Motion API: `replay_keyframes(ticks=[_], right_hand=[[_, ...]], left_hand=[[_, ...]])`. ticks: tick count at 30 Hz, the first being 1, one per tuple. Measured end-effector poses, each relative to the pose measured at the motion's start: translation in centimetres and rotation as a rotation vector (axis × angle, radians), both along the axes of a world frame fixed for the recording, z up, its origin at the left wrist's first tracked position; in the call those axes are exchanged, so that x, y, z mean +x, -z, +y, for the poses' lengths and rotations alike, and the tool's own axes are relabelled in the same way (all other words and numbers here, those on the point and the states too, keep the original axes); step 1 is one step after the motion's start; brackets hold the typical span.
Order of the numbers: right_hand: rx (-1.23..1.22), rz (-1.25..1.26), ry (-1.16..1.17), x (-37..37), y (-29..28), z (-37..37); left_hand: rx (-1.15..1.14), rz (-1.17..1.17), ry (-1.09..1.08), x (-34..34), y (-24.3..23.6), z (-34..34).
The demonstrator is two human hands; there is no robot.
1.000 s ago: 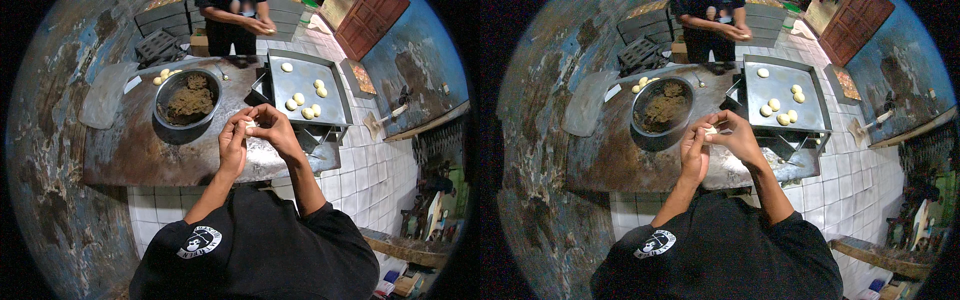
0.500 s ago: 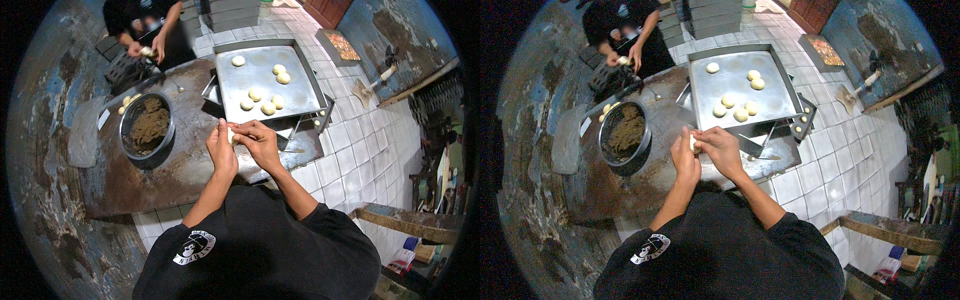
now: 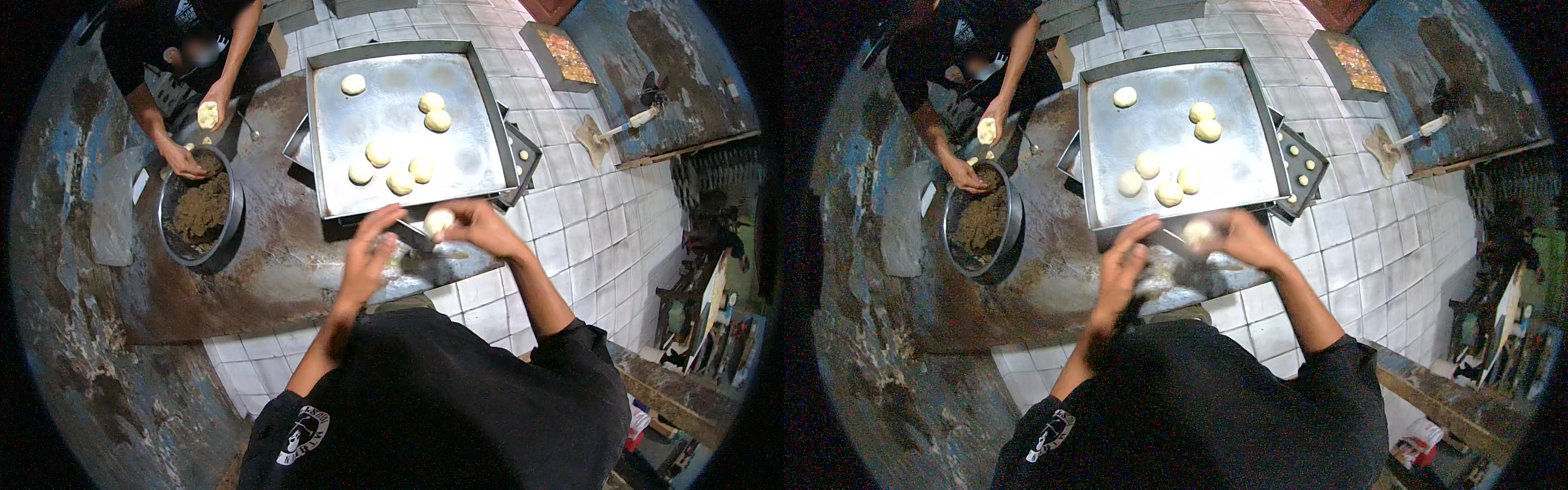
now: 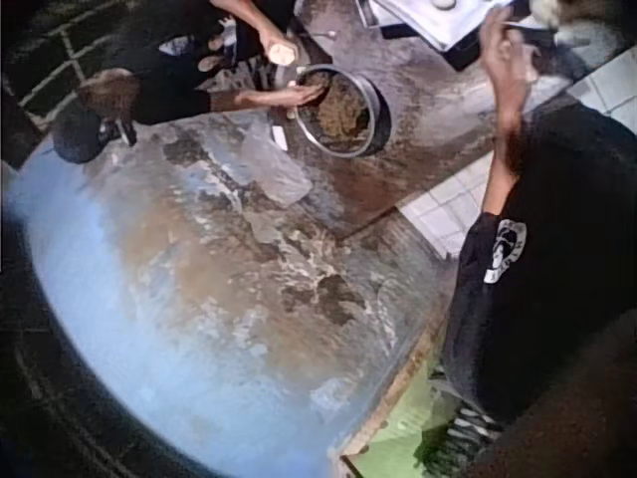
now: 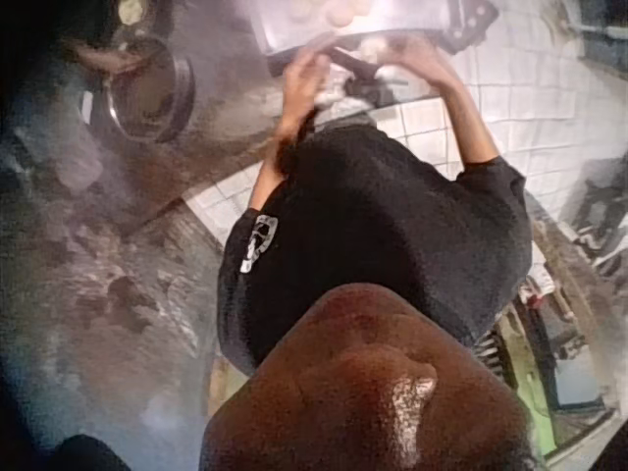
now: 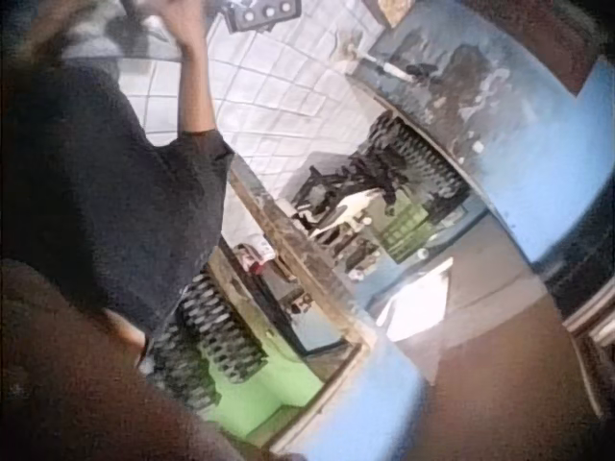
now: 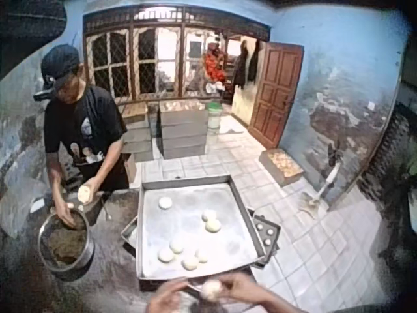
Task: The person prepares buns by taking pieces of dough from a central bowl, filling them with a dark filling, and placing the shaped buns onto a metal tray.
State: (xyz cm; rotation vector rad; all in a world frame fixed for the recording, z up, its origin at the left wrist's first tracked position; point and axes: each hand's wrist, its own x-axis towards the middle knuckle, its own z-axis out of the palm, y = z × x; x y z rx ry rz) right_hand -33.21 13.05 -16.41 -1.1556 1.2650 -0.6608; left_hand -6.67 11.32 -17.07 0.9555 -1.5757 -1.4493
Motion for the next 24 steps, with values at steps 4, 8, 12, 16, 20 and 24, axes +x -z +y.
replay_keyframes(ticks=[4,8,12,16,20,24], right_hand=[[-0.735,0.891,0.145,-6.2,4.9,-4.8],[-0.513,0.971,0.041,-10.2,10.6,-6.7],[-0.732,1.009,0.274,-9.5,8.7,-13.8],[-0.916,1.3,0.231,-8.6,14.9,-17.4],[-0.506,1.172,0.09,-8.1,16.0,-16.4],[-0.866,1.008,0.154,-4.9,10.2,-14.7]], left_hand=[[0.217,0.011,-0.311,5.4,2.6,-0.1],[0.237,-0.011,-0.478,9.7,3.2,1.1],[0.331,0.093,-0.683,12.2,5.1,2.9],[0.356,0.184,-0.714,11.6,5.0,2.4],[0.277,0.192,-0.719,11.4,4.6,2.6],[0.29,0.247,-0.783,12.0,4.3,2.7]])
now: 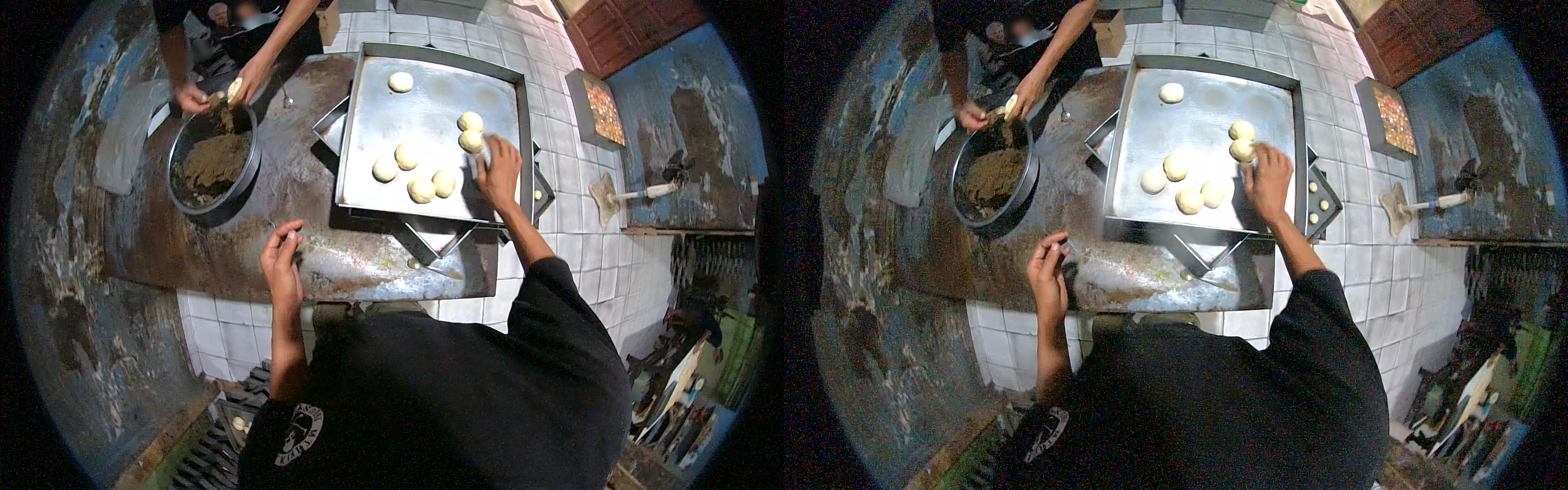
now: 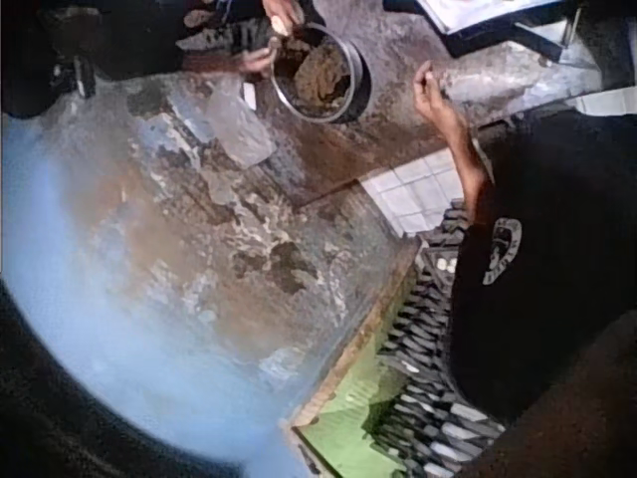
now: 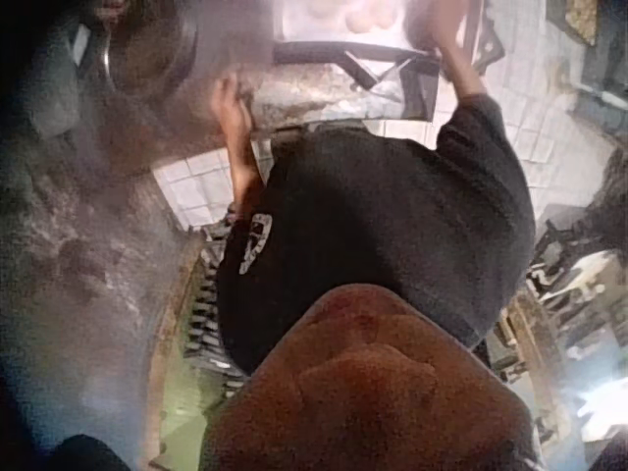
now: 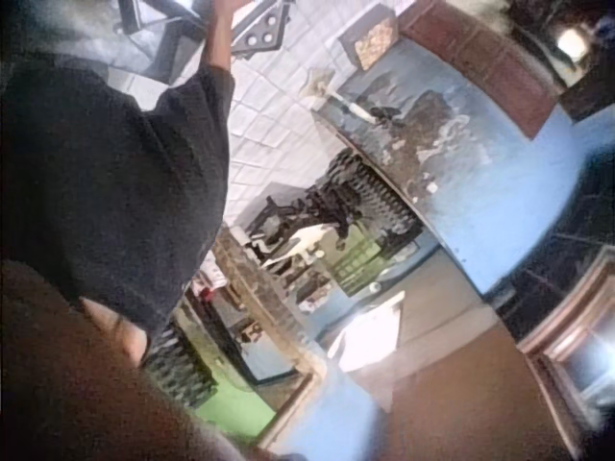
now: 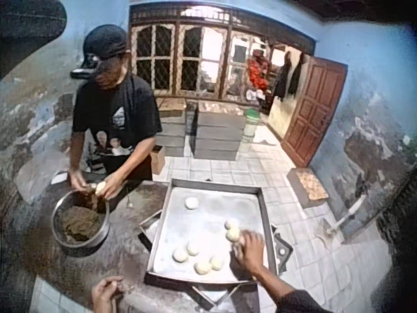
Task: The person prepares buns by taking pieces of dough from a central bowl, filling them with a dark filling, and placing the shaped buns onto a metal tray.
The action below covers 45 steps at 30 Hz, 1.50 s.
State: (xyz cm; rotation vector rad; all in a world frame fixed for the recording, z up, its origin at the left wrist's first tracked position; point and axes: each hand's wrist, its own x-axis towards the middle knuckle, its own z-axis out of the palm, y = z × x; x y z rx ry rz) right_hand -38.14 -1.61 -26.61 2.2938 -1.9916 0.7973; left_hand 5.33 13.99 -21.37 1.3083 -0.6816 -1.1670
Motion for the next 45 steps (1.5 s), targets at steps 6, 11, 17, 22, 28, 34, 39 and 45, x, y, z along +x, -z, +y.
replay_keyframes(ticks=[6,11,17,22,28,34,39,45], right_hand=[[0.358,0.376,-0.33,3.3,-0.3,2.8],[0.679,-0.492,-0.018,1.9,-3.7,2.8],[0.864,-1.235,-0.278,11.6,-11.4,7.4],[0.494,-1.004,-0.134,22.4,-8.7,6.0],[0.555,-0.771,-0.186,41.4,-2.4,4.5],[0.974,-1.011,-0.471,53.1,0.6,-2.1],[0.141,0.032,-0.52,58.7,3.8,-12.2],[0.17,0.431,-0.536,60.0,8.1,-14.8]], left_hand=[[-0.055,0.007,0.091,-3.4,-0.9,-4.0],[-0.146,-0.057,0.378,-7.3,-2.2,-6.4],[-0.099,0.127,0.59,-9.1,-2.7,-7.8],[-0.095,0.212,0.408,-2.8,-2.0,-8.1],[-0.126,0.948,0.148,11.5,2.7,-6.4],[-0.097,1.085,-0.2,26.9,1.3,-2.9],[0.143,0.746,-0.341,34.5,5.6,-2.3],[0.212,0.767,-0.444,37.1,6.4,-2.0]])
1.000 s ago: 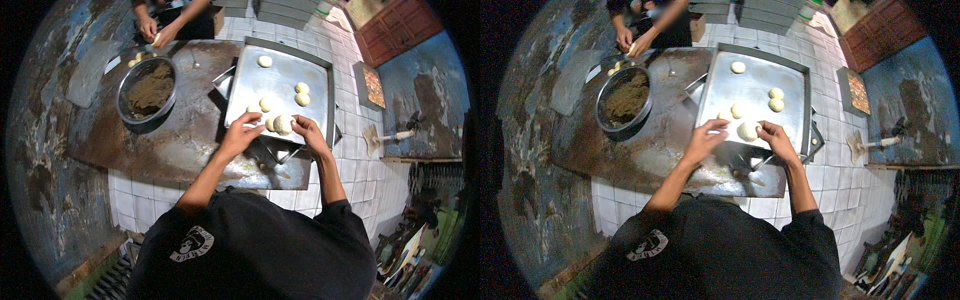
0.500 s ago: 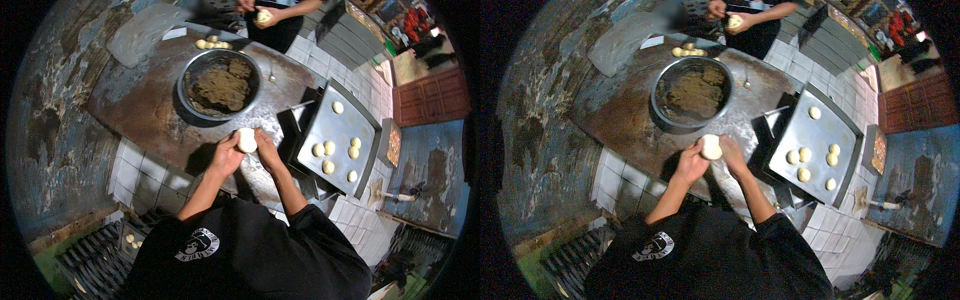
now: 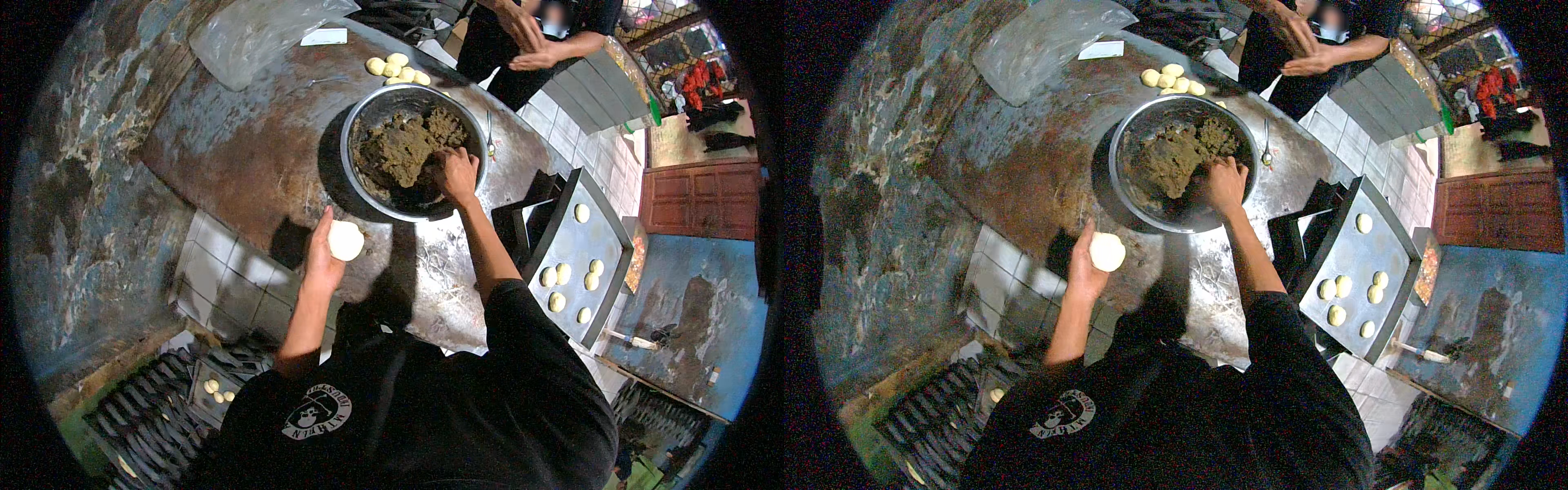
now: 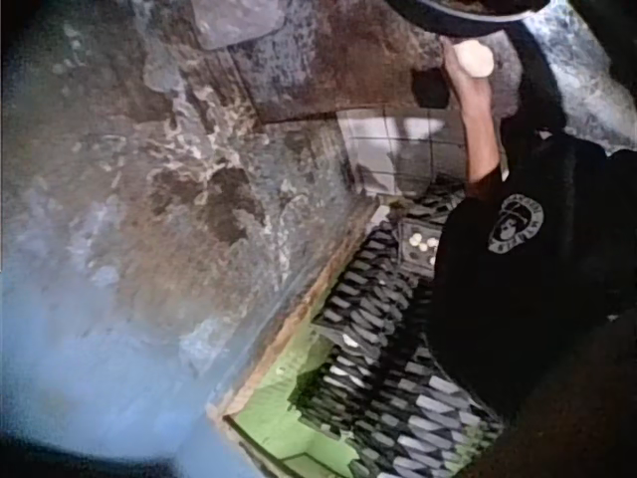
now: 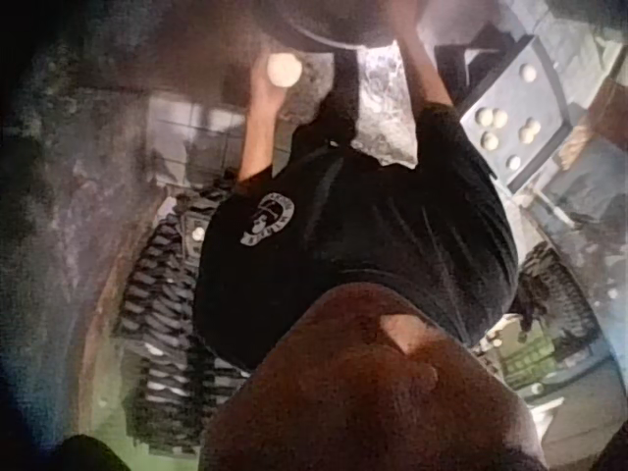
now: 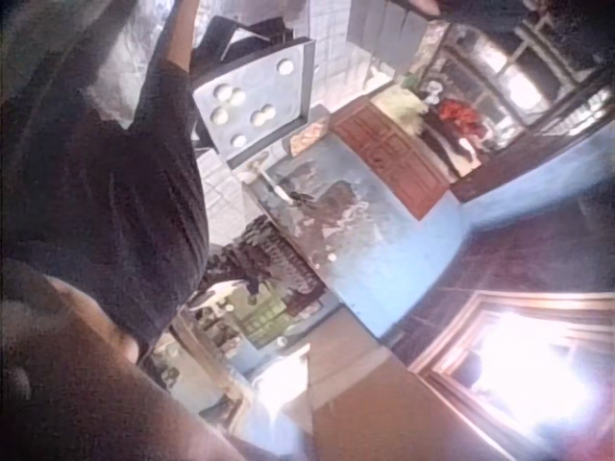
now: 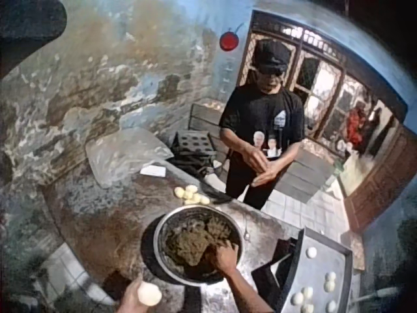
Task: The person prepares buns by taking pieces of dough from a central bowl, filling them with a dark filling, and placing the shaped buns onto a metal tray.
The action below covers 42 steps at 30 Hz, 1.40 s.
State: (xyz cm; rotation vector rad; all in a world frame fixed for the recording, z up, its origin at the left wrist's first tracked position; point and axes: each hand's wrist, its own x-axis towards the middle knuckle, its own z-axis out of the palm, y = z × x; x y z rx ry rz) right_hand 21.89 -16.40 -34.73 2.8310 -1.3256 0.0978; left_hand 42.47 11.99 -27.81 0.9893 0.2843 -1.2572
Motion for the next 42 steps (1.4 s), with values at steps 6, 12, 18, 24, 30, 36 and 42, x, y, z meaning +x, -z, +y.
replay_keyframes(ticks=[6,12,18,24,30,36,42], right_hand=[[-0.078,-0.206,0.133,-2.8,2.6,0.5],[1.155,-1.364,0.596,-3.0,-10.2,6.7],[0.909,-1.193,0.307,-7.7,-17.8,15.8],[0.937,-1.349,0.395,-16.1,-16.6,19.1],[1.204,-1.415,0.061,-25.5,-19.6,23.8],[0.397,-0.869,0.16,-31.9,-22.3,26.6],[0.329,-1.168,0.187,-34.9,-21.5,27.2]], left_hand=[[-0.053,0.042,0.064,-1.8,-0.1,-2.5],[-0.282,0.061,0.033,-4.2,-4.3,-4.3],[-0.458,0.04,0.232,-12.2,-7.4,-6.6],[-0.581,-0.055,0.479,-21.4,-10.1,-5.6],[-0.477,-0.559,0.716,-28.9,-10.5,-3.6],[-0.412,-1.474,0.797,-34.0,-14.4,-1.4],[-0.621,-0.97,0.911,-35.6,-15.9,1.2]])
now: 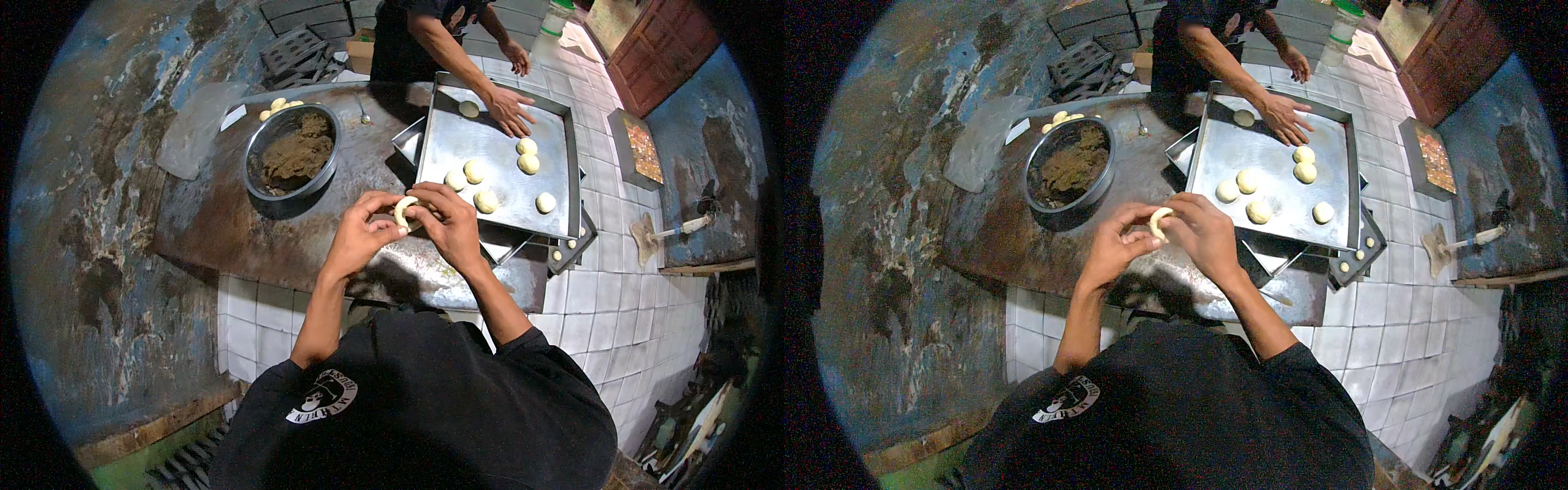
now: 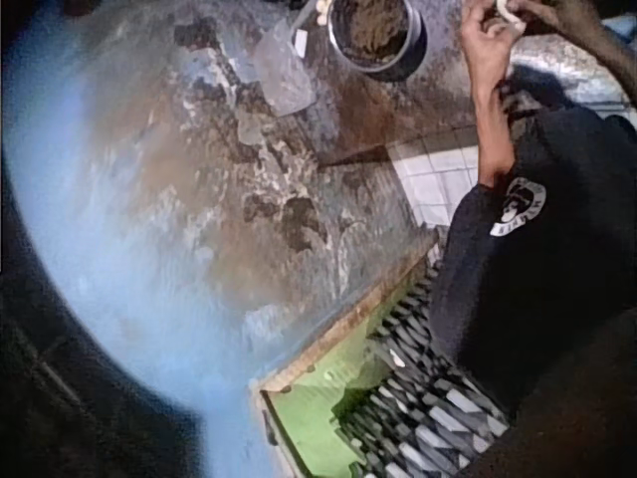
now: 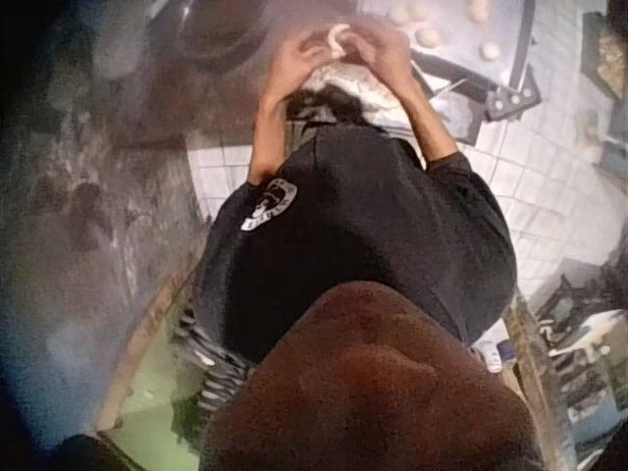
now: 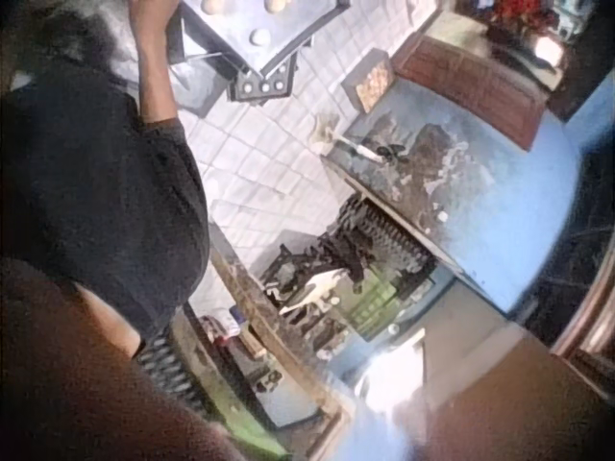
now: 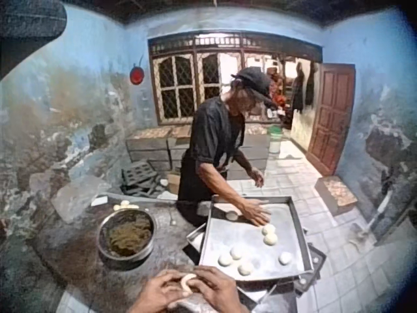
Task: The person prepares buns by taking pieces of dough from a central bowl, filling them with a dark filling, and placing the shaped buns onto a metal tray.
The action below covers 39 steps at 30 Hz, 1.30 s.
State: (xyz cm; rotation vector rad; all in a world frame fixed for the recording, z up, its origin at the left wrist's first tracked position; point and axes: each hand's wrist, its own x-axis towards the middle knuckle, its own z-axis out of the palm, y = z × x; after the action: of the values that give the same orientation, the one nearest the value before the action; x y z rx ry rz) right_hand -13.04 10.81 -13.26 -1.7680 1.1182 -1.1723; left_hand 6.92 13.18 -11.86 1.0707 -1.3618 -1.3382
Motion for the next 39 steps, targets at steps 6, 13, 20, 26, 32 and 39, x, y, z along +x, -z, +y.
replay_keyframes(ticks=[6,13,20,26,32,39], right_hand=[[-0.08,0.092,-0.146,-0.3,-1.4,1.7],[0.019,-0.001,-0.046,0.0,-1.0,2.1],[-0.089,0.081,0.009,5.9,-3.0,3.2],[-0.193,0.188,0.142,9.2,-6.1,1.8],[0.048,-0.047,0.032,13.1,-5.2,2.0],[-0.265,0.252,0.179,18.8,-6.2,3.9]], left_hand=[[0.312,0.327,-0.115,0.5,0.2,0.7],[0.253,0.328,-0.025,0.9,-0.2,1.3],[0.077,0.614,-0.53,1.2,1.4,1.1],[-0.01,0.777,-0.23,4.3,-1.4,2.7],[0.039,0.847,-0.101,8.1,-1.0,1.7],[0.229,0.915,-0.305,12.0,0.6,0.6]])
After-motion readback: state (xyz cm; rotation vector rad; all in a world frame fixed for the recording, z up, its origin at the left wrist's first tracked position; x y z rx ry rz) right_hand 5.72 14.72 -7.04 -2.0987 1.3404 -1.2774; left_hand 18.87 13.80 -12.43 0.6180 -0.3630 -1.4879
